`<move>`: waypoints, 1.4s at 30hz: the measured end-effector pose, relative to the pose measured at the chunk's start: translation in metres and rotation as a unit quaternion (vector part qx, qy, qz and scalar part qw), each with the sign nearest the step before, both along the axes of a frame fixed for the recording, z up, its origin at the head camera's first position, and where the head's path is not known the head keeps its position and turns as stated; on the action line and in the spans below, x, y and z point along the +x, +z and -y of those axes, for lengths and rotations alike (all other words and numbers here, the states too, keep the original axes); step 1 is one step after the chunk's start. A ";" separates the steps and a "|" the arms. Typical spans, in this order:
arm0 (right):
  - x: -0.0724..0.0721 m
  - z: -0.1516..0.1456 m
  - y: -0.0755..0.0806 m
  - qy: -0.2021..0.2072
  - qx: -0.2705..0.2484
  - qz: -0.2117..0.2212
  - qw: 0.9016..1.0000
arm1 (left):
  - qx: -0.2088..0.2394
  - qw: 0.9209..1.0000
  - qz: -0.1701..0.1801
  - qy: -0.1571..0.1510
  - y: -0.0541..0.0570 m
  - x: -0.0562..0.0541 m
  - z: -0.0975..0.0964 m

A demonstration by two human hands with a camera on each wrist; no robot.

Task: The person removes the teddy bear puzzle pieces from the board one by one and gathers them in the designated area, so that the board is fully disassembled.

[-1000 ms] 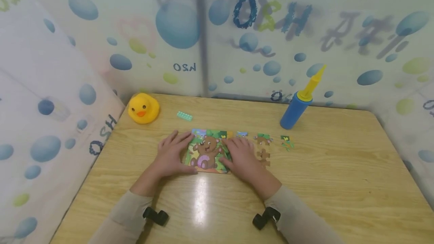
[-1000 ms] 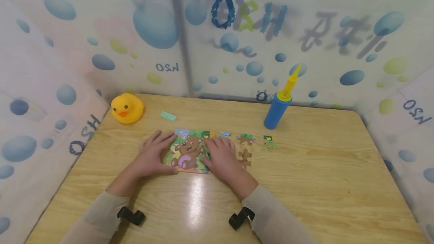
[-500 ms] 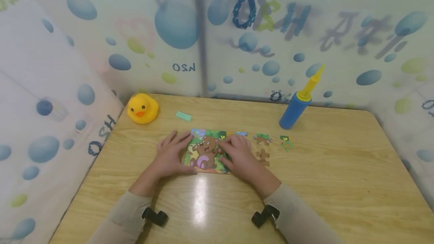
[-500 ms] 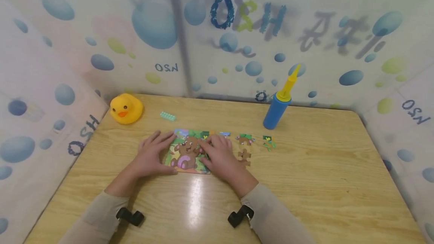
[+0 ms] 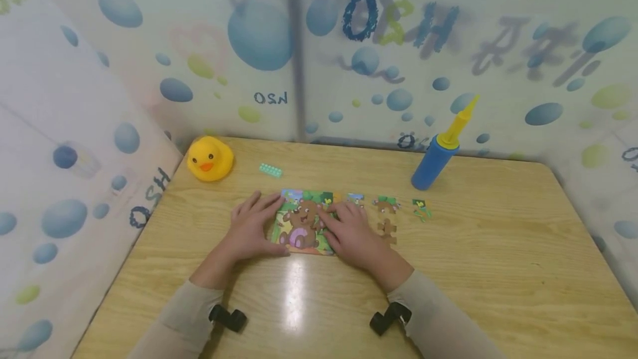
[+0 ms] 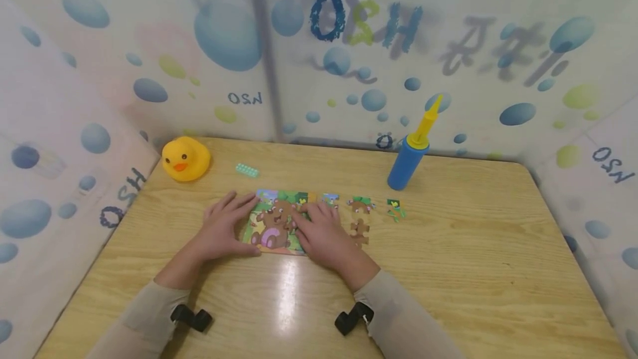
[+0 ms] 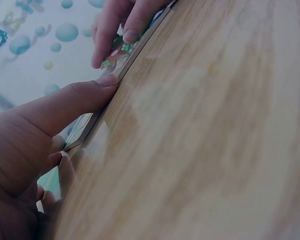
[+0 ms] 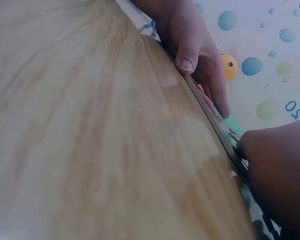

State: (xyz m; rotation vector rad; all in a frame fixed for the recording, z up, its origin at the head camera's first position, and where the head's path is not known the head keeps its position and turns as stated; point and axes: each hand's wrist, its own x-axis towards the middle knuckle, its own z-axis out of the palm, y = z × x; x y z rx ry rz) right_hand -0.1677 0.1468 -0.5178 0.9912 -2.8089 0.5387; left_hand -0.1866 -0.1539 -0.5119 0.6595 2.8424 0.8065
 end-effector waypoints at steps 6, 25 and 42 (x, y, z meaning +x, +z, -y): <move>0.000 0.001 -0.002 -0.008 0.016 0.014 1.000 | -0.004 1.000 0.002 0.003 0.000 0.000 0.001; 0.006 -0.019 -0.004 -0.040 -0.075 -0.080 0.993 | -0.002 1.000 -0.003 -0.001 0.002 -0.002 -0.001; 0.028 -0.083 -0.012 -0.086 -0.111 -0.064 0.988 | -0.005 1.000 0.006 0.001 -0.001 -0.001 0.001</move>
